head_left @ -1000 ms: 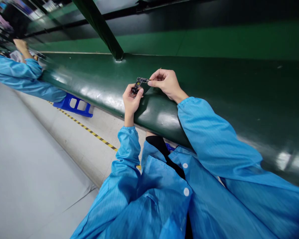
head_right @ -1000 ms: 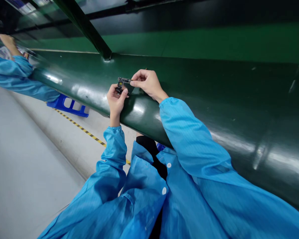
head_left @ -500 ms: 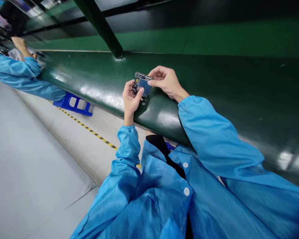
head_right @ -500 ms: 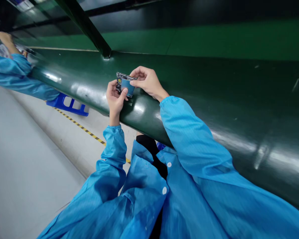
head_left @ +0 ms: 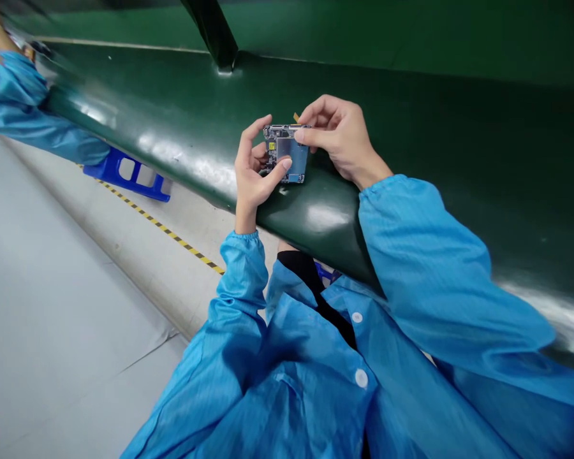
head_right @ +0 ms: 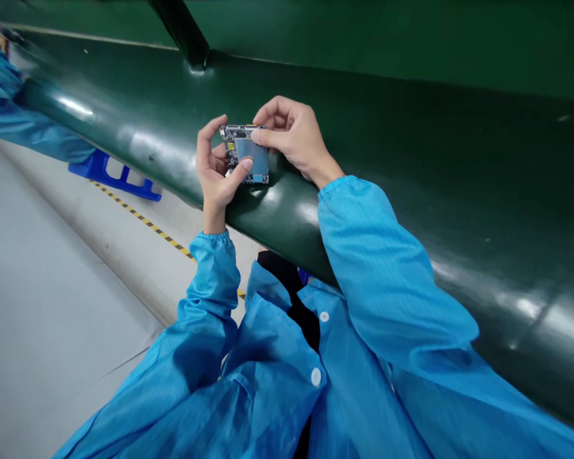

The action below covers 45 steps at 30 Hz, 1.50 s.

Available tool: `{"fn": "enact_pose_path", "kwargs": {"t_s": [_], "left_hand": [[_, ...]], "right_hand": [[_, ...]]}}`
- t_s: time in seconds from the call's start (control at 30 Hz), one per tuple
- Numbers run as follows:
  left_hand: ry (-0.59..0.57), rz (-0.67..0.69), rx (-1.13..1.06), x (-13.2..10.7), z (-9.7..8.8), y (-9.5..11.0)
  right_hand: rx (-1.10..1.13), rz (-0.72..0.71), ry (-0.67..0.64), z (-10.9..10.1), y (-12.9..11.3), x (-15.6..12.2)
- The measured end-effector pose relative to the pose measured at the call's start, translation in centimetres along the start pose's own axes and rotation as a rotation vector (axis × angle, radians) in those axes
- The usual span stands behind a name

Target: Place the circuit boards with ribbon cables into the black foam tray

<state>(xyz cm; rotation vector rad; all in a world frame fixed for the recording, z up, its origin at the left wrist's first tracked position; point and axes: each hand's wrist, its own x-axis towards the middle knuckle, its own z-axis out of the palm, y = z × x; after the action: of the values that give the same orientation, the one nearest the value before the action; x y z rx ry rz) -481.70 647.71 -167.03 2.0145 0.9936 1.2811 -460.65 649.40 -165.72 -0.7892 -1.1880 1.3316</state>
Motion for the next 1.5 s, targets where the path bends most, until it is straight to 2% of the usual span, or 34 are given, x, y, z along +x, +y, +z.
{"fn": "enact_pose_path", "kwargs": {"t_s": [0.13,0.37,0.5,0.63,0.73,0.9,1.07,1.17,1.33,1.5], "left_hand": [[0.055,-0.093,0.023,-0.3,0.1,1.0],[0.185,-0.115,0.066,-0.5,0.2,1.4],[0.208,-0.109,0.074,-0.8,0.1,1.6],[0.189,-0.103,0.062,-0.9,0.0,2.1],[0.188,-0.064,0.064,-0.9,0.0,2.6],[0.225,0.185,0.164,-0.5,0.0,3.3],[0.245,0.236,0.192,-0.3,-0.1,3.8],[0.233,0.203,0.176,-0.5,-0.1,3.9],[0.173,0.003,0.113,-0.9,-0.1,3.9],[0.218,0.091,0.152,-0.8,0.0,4.1]], "right_hand": [[-0.041,-0.032,0.013,0.0,-0.1,-0.1],[-0.024,-0.054,0.026,0.7,-0.8,-0.6],[0.057,-0.071,0.052,1.3,-1.7,-0.9],[0.055,-0.066,0.013,1.5,-2.0,-0.8],[0.047,-0.053,0.008,1.4,-1.9,-0.8],[0.051,-0.019,0.000,1.3,-2.4,-1.1],[0.063,-0.002,-0.030,1.3,-2.7,-1.2],[0.065,-0.016,-0.036,1.2,-2.4,-1.2],[-0.022,-0.020,-0.026,0.9,-1.8,-1.0],[-0.013,-0.004,-0.021,1.0,-2.0,-1.0]]}}
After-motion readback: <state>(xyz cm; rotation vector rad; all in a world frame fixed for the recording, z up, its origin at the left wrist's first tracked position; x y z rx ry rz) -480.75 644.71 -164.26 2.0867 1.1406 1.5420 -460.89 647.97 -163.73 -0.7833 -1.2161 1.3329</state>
